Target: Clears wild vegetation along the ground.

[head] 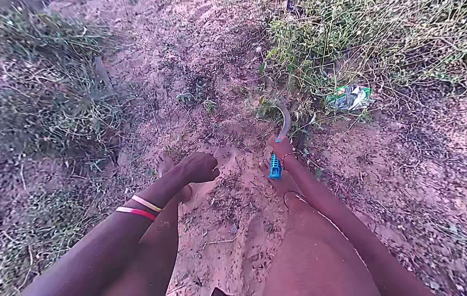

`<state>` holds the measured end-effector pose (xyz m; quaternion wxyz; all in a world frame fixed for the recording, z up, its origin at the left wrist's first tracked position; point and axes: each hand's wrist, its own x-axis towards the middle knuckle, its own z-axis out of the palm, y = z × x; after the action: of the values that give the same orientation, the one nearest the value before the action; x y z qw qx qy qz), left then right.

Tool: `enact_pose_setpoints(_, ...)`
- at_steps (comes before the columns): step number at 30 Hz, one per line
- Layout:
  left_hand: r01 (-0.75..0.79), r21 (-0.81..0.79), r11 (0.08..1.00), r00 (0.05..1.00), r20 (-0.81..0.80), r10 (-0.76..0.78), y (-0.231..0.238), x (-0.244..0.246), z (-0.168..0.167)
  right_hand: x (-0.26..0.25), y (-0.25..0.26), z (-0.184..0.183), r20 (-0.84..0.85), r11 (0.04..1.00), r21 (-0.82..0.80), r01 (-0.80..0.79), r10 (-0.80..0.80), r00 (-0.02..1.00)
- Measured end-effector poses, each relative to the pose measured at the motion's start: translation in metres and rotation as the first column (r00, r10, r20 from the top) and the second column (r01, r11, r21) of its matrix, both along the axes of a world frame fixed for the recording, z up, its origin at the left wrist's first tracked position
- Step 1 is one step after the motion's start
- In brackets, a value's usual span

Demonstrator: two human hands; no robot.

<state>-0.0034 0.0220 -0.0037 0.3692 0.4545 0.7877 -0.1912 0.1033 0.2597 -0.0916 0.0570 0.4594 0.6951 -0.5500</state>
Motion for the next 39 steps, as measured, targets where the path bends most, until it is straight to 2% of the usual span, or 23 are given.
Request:
enact_pose_setpoints(3,0.049,-0.008,0.999,0.999,-0.013,-0.049,0.001,0.008,-0.001,0.017,-0.001,0.006,0.0,1.0,0.028,-0.001,0.001,1.0)
enact_pose_setpoints(8,-0.019,0.063,0.998,1.0,-0.009,0.02,0.002,0.011,0.017,0.036,0.003,0.008,0.0,0.997,0.074,-0.028,0.028,1.0)
enact_pose_setpoints(11,-0.055,0.049,0.997,0.998,-0.018,0.056,-0.013,0.001,0.013,0.053,-0.009,0.007,-0.052,0.999,-0.004,0.038,-0.038,0.998)
enact_pose_setpoints(14,-0.053,-0.031,0.998,0.998,-0.028,0.052,-0.03,-0.004,-0.001,0.061,-0.016,0.008,-0.112,0.992,-0.082,0.1,-0.109,0.988)
enact_pose_setpoints(16,-0.051,-0.084,0.995,0.998,-0.041,0.047,-0.034,-0.005,-0.003,0.059,-0.019,0.019,-0.098,0.998,-0.022,0.052,-0.054,0.994)
enact_pose_setpoints(18,-0.075,-0.091,0.993,0.997,-0.041,0.072,-0.035,-0.005,-0.003,0.051,-0.023,0.031,-0.039,0.985,0.122,-0.12,0.125,0.991)
enact_pose_setpoints(20,-0.091,-0.085,0.992,0.996,-0.032,0.089,-0.031,-0.004,-0.003,0.038,-0.029,0.041,0.077,0.871,0.291,-0.396,0.391,0.917)
enact_pose_setpoints(22,-0.079,-0.078,0.994,0.997,-0.018,0.078,-0.024,0.0,-0.002,0.025,-0.035,0.045,0.187,0.665,0.415,-0.621,0.606,0.773)
enact_pose_setpoints(24,-0.062,-0.049,0.997,0.998,-0.009,0.062,-0.017,0.003,0.0,0.009,-0.042,0.053,0.255,0.492,0.475,-0.73,0.717,0.649)
enact_pose_setpoints(25,-0.057,-0.031,0.998,0.998,-0.003,0.056,-0.015,0.004,0.001,0.003,-0.046,0.055,0.262,0.44,0.504,-0.743,0.742,0.617)
enact_pose_setpoints(27,-0.064,-0.023,0.998,0.998,0.002,0.064,-0.012,0.005,0.004,-0.006,-0.053,0.058,0.232,0.394,0.564,-0.726,0.768,0.597)
enact_pose_setpoints(30,-0.078,-0.025,0.997,0.997,0.007,0.078,-0.01,0.005,0.003,-0.013,-0.055,0.056,0.183,0.371,0.661,-0.652,0.763,0.62)
enact_pose_setpoints(33,-0.074,-0.021,0.997,0.997,-0.002,0.074,-0.012,0.004,0.0,-0.011,-0.052,0.052,0.182,0.387,0.657,-0.647,0.751,0.634)
enact_pose_setpoints(37,-0.069,0.016,0.998,0.998,-0.001,0.069,-0.019,0.004,-0.003,0.009,-0.043,0.035,0.098,0.529,0.613,-0.587,0.686,0.721)
enact_pose_setpoints(39,-0.079,0.006,0.997,0.997,0.003,0.079,-0.022,0.005,-0.005,0.021,-0.038,0.025,0.006,0.605,0.637,-0.478,0.616,0.788)
